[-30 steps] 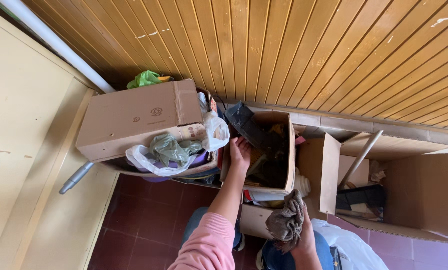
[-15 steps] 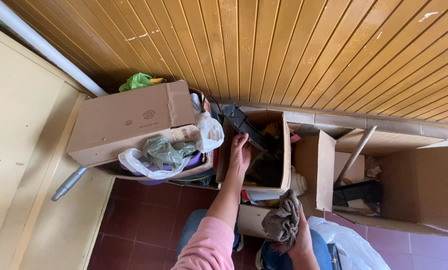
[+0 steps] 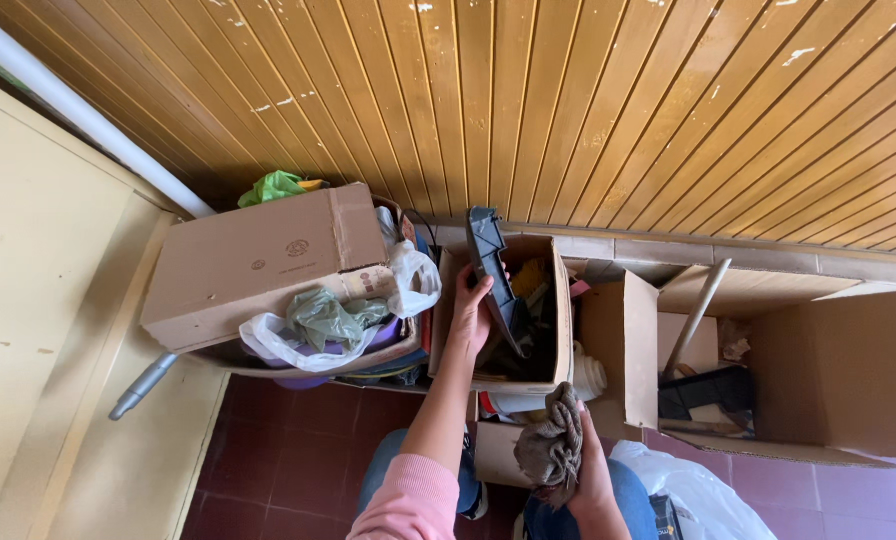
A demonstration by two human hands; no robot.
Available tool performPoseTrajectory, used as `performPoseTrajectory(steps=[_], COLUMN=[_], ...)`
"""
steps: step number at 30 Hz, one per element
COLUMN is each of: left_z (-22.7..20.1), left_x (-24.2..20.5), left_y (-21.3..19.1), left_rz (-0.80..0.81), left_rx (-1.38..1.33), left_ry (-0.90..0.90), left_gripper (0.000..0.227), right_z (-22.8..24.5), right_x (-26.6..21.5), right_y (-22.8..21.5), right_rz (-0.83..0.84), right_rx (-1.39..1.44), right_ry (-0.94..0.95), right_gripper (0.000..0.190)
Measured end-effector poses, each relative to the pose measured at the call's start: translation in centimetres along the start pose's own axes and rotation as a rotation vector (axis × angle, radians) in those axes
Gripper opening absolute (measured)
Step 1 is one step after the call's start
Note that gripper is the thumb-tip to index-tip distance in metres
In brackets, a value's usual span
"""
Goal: The person picks up a black plastic electronics housing from a box and wipes it repeatedly with a cloth while sitting on the floor next to several other boxes of components.
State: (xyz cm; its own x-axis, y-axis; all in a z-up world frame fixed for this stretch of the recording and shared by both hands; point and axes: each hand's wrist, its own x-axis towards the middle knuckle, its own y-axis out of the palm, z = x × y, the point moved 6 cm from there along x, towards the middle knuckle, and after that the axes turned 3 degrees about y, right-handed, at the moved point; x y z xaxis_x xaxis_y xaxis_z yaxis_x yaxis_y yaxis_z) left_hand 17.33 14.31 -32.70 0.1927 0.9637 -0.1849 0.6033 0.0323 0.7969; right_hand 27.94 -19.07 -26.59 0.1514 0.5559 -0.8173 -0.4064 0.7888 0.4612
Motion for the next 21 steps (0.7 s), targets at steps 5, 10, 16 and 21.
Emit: performPoseTrajectory(steps=[5, 10, 16, 21], left_z=[-9.3, -12.9, -15.1, -17.4], left_x=[-5.3, -7.1, -8.2, -11.3], left_y=[7.2, 11.5, 15.7, 19.1], left_rz=[0.243, 0.435, 0.599, 0.609], left_rx=[0.137, 0.164, 0.065, 0.054], left_ry=[0.084, 0.064, 0.001, 0.001], left_gripper=[0.09, 0.079, 0.071, 0.071], right_z=[1.5, 6.5, 16.7, 20.0], right_x=[-0.5, 0.7, -11.9, -19.7], right_y=[1.4, 2.0, 15.4, 24.1], right_rz=[0.088, 0.187, 0.103, 0.004], right_rx=[-0.102, -0.087, -0.508, -0.844], right_ry=[-0.11, -0.249, -0.902, -1.205], right_gripper=[0.082, 0.036, 0.076, 0.059])
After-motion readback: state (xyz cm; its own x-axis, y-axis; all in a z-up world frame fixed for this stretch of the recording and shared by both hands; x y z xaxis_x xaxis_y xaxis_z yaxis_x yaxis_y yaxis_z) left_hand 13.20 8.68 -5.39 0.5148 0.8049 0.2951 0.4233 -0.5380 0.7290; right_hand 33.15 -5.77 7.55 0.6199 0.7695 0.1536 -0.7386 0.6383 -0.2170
